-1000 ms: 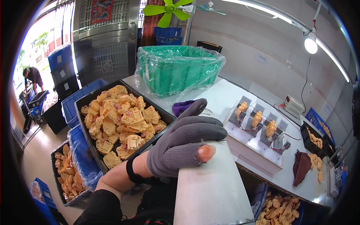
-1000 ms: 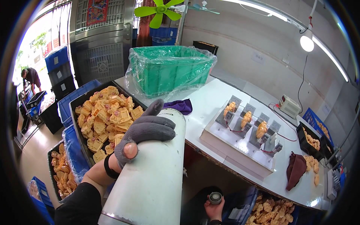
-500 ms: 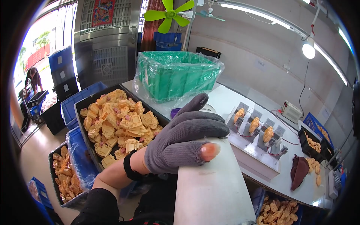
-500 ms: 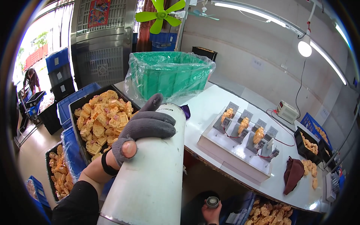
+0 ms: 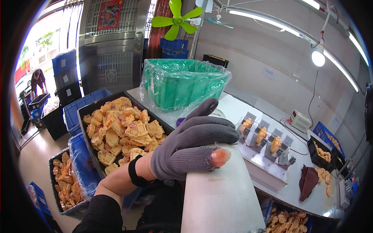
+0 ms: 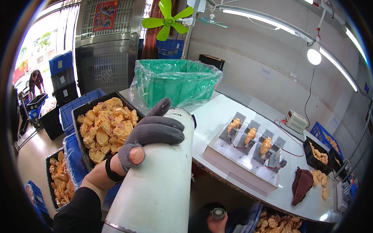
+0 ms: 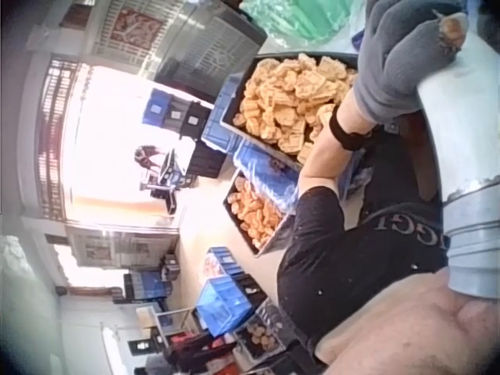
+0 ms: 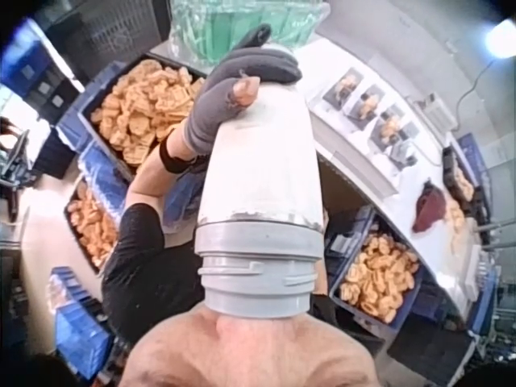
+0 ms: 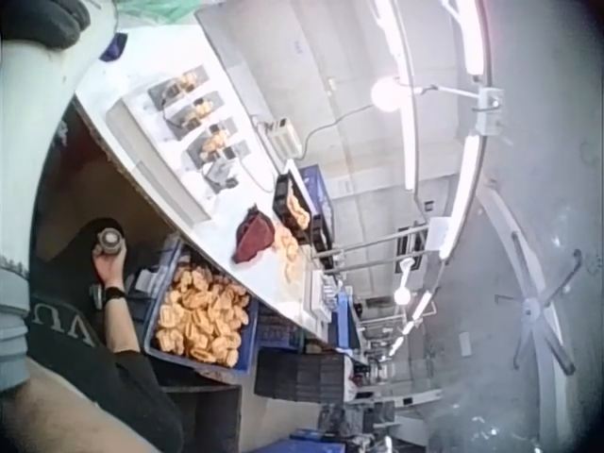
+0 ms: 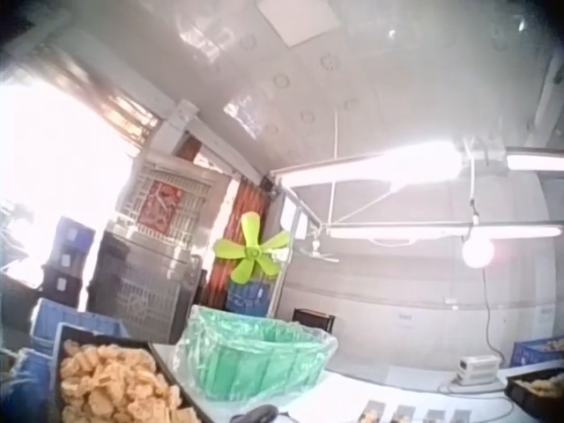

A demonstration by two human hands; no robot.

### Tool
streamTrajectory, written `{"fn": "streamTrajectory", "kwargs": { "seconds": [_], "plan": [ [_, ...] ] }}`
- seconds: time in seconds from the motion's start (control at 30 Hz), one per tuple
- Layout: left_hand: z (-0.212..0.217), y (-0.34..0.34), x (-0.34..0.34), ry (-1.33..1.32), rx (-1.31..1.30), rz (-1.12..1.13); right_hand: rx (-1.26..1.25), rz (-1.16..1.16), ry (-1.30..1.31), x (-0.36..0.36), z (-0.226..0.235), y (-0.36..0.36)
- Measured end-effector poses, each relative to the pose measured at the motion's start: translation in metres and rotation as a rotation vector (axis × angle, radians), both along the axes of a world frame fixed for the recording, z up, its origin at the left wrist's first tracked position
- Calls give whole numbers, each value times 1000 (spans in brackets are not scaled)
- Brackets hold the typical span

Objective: Testing electrical components of plastic toy parts using a specialized voltmeter rig and sorting them into bins.

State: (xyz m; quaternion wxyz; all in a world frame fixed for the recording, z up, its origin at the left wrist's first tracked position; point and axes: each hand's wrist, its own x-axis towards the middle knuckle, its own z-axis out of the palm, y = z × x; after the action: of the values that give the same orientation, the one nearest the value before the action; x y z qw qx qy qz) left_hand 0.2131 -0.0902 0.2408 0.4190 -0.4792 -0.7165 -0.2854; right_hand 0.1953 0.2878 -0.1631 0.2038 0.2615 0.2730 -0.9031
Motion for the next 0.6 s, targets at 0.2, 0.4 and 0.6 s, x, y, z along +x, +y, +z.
{"fn": "streamTrajectory", "kwargs": {
  "seconds": [0.2, 0.4, 0.6],
  "plan": [
    [1, 2, 3, -37, 39, -9, -9, 15, 19, 2, -1, 1],
    [-22, 3, 5, -89, 66, -14, 135, -72, -36, 20, 81, -34],
    [-61, 17, 1, -112, 92, -19, -89, -47, 48, 4, -25, 8]
  ]
}}
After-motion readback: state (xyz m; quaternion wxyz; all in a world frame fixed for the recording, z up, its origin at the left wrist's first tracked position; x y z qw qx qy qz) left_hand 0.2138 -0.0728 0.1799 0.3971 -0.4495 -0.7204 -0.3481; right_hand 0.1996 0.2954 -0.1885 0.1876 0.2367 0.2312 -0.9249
